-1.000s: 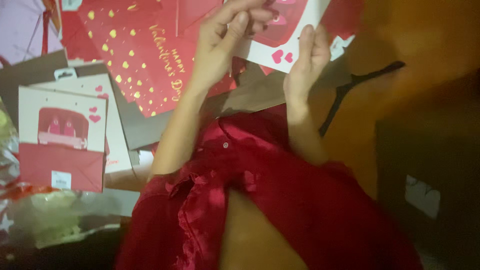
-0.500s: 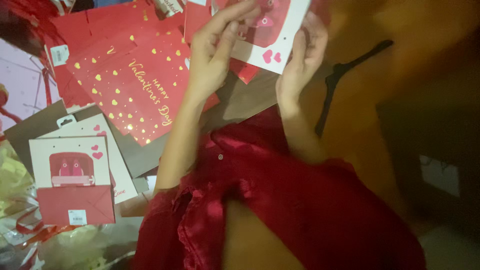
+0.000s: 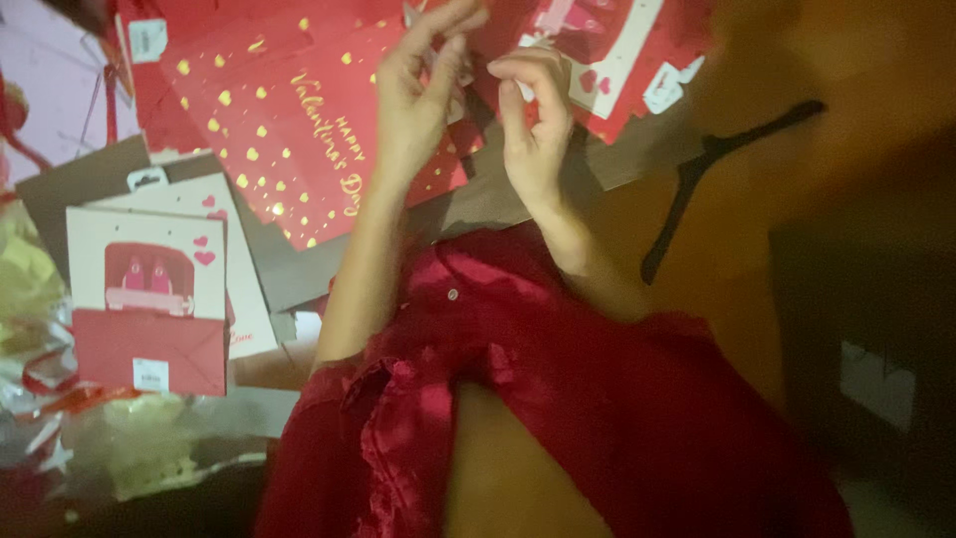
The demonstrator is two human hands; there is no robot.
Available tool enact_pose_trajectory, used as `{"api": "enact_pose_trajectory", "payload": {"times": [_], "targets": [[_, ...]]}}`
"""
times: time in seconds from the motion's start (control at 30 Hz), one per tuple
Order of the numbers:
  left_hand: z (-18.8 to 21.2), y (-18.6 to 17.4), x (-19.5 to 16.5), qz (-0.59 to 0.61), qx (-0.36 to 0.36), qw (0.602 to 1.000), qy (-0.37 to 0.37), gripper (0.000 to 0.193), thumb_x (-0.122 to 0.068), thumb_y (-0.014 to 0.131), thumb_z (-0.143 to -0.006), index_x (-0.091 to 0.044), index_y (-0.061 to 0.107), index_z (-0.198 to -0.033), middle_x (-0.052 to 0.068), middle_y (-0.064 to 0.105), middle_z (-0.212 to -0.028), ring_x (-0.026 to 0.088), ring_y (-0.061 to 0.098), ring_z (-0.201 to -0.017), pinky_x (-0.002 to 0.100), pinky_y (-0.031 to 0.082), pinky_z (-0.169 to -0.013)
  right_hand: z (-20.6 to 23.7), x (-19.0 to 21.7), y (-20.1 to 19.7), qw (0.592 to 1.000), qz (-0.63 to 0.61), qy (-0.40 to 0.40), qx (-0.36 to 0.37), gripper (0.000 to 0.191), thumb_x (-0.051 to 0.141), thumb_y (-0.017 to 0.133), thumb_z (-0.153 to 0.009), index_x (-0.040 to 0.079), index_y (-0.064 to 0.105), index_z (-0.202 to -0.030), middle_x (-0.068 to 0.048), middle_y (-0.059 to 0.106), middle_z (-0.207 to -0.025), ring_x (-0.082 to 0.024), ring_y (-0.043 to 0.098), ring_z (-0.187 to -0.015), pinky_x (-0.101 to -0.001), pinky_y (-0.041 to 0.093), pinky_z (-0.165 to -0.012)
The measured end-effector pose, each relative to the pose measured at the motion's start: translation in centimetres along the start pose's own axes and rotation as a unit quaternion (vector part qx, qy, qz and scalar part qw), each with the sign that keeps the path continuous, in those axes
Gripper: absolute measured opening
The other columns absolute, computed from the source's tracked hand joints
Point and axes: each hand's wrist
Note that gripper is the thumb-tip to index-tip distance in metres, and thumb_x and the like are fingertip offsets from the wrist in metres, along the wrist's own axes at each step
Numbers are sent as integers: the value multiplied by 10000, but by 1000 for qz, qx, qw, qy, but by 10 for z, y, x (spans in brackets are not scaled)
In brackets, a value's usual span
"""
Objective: The person assembles red Valentine's Day greeting cards by inserting white plastic hangers into the top slots and attaching red ribbons to the hangers. The person handles the cards one at a time, threading the ribbons and placing the finished cards into a growing stack.
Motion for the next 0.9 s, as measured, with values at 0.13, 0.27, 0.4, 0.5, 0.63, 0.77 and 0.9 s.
{"api": "enact_pose_trajectory", "payload": {"times": [0.13,0.27,0.4,0.5,0.63,0.77,0.9], "targets": [[8,-33,9,2,-97,995,39,257,-64,494,-1143,-11,634,-1352,78,719,-1287,91,694,-1017,232,552,-612,4,-11,14,999,22,7,28,79,8,607,-1040,28,675,-1076,-82,668,-1107,-232,630,-1106,-353,494,-1018],[19,-55,10,-50,-204,976,54,229,-64,514,-1122,-18,645,-1305,67,714,-1155,91,659,-901,251,564,-601,6,-27,27,998,19,4,63,91,-5,608,-1025,29,677,-1072,-79,665,-1090,-237,641,-1094,-355,499,-1005],[37,-53,9,-267,-308,892,195,179,-38,542,-1124,-73,630,-1276,64,713,-1070,140,717,-887,290,555,-764,3,-38,42,995,-2,2,104,127,-20,606,-1013,46,695,-1076,-76,672,-1095,-230,644,-1077,-345,525,-973],[39,-45,10,-384,-296,855,185,233,-20,624,-1011,-58,654,-1239,100,707,-943,264,633,-832,385,489,-797,7,-36,44,991,41,-9,124,144,-45,606,-990,21,682,-1093,-92,664,-1110,-249,626,-1086,-358,495,-968],[40,-38,14,-420,-202,873,143,180,-82,651,-1041,-64,624,-1219,131,718,-1072,355,662,-981,429,507,-866,9,-36,50,991,44,-5,124,243,-52,604,-975,32,659,-1196,-105,639,-1206,-272,604,-1194,-392,477,-1072],[45,-35,22,-426,-152,887,92,278,-170,718,-994,-40,624,-1221,155,704,-1033,366,667,-940,457,522,-798,17,-40,47,985,74,-11,153,392,-15,616,-1021,58,573,-1403,-126,586,-1405,-311,523,-1382,-421,418,-1200],[47,-32,32,-501,-126,855,49,326,-263,796,-855,-47,627,-1031,129,684,-876,357,664,-831,480,510,-673,24,-47,46,985,45,2,169,565,-5,582,-964,77,489,-1515,-137,535,-1521,-330,467,-1480,-429,389,-1266]]}}
Point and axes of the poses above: each hand's wrist, its own z-axis away from the middle knuckle, its own y-axis out of the palm, x = y × z
